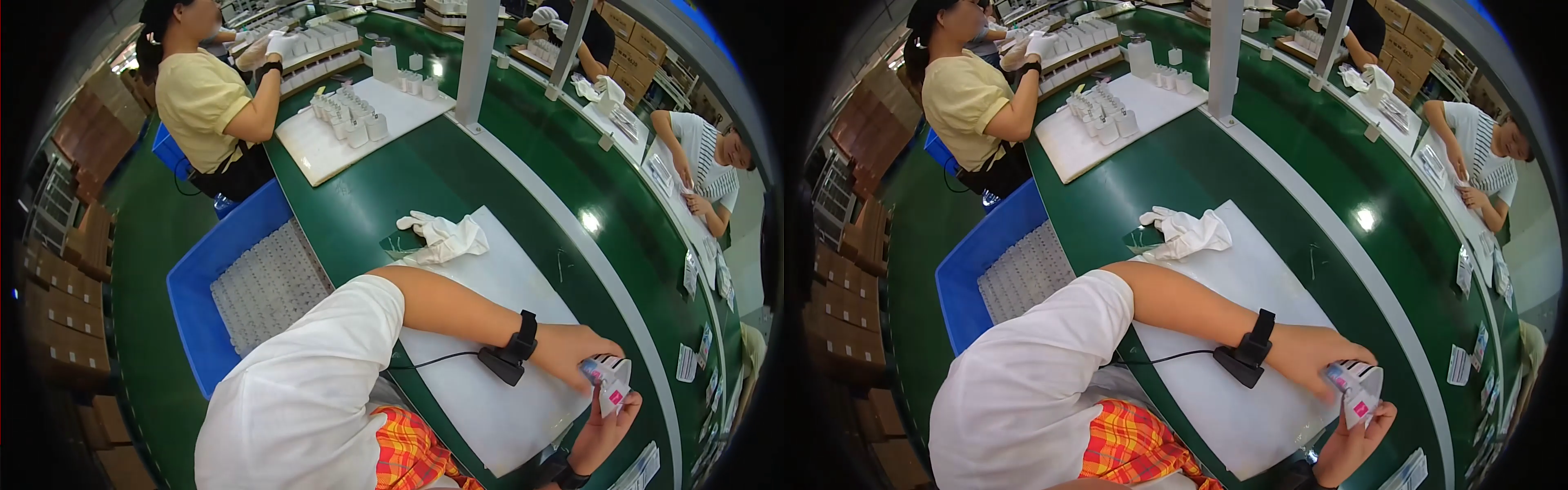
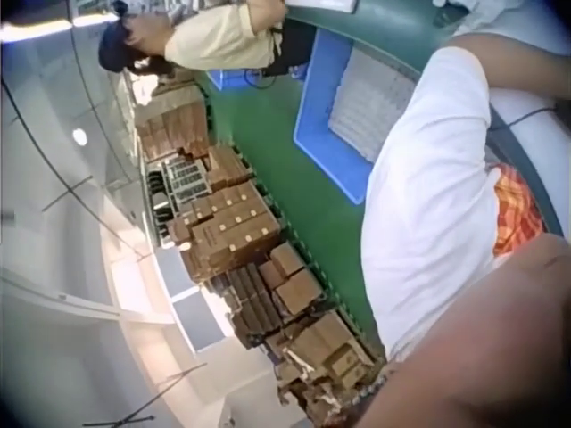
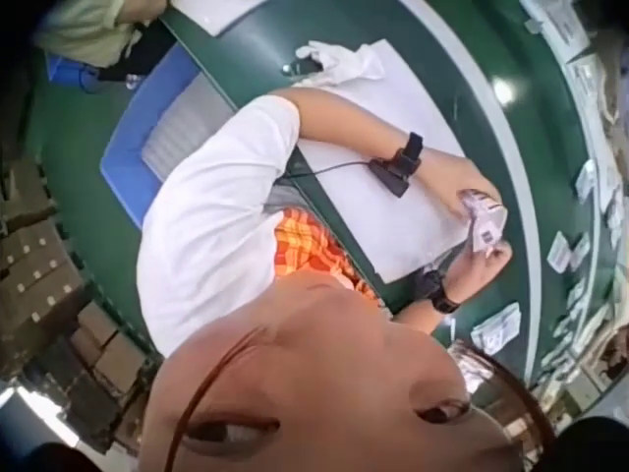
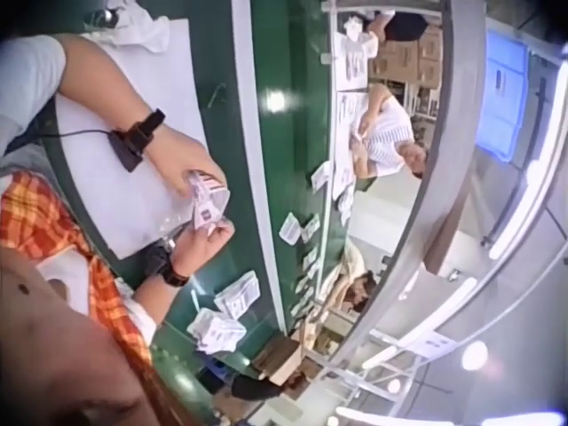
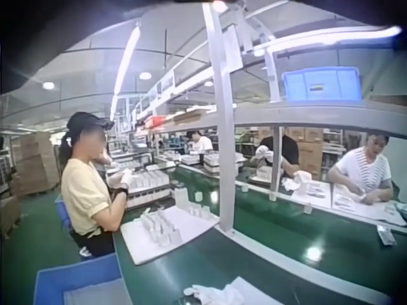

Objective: The person picks up a white charger and a plastic bag, places the charger inside the bag, and seals it by hand. They then set the package aside and repeat the process with several more chargers.

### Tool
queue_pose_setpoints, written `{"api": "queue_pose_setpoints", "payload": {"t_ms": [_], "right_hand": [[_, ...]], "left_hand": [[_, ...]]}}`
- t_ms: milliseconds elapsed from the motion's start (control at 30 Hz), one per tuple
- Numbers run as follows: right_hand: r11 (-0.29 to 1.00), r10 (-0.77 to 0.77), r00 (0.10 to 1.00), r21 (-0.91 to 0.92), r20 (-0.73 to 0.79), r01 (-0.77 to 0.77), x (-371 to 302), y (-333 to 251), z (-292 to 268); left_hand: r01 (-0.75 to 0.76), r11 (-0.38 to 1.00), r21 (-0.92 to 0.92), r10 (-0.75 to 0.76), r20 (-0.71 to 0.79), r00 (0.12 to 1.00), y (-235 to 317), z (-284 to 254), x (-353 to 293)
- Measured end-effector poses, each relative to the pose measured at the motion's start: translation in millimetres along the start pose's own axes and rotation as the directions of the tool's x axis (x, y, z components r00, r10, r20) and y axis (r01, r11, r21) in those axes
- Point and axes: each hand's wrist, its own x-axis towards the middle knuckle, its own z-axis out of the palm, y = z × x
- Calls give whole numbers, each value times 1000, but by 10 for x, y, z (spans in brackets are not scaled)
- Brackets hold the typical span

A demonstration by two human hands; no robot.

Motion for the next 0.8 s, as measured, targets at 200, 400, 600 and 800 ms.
{"api": "queue_pose_setpoints", "payload": {"t_ms": [200,400,600,800], "right_hand": [[975,-131,960,-144,247,171,4,25,43],[828,190,981,-543,37,-140,-23,166,-113],[869,92,995,-484,-44,-102,70,183,-33],[692,-4,974,-703,225,165,388,258,-664]], "left_hand": [[174,981,88,-161,-138,977,-199,-68,11],[147,971,-190,-192,-242,951,-72,220,-115],[227,930,-288,-283,-170,944,-87,82,1],[-83,985,148,106,-158,982,-296,-9,78]]}}
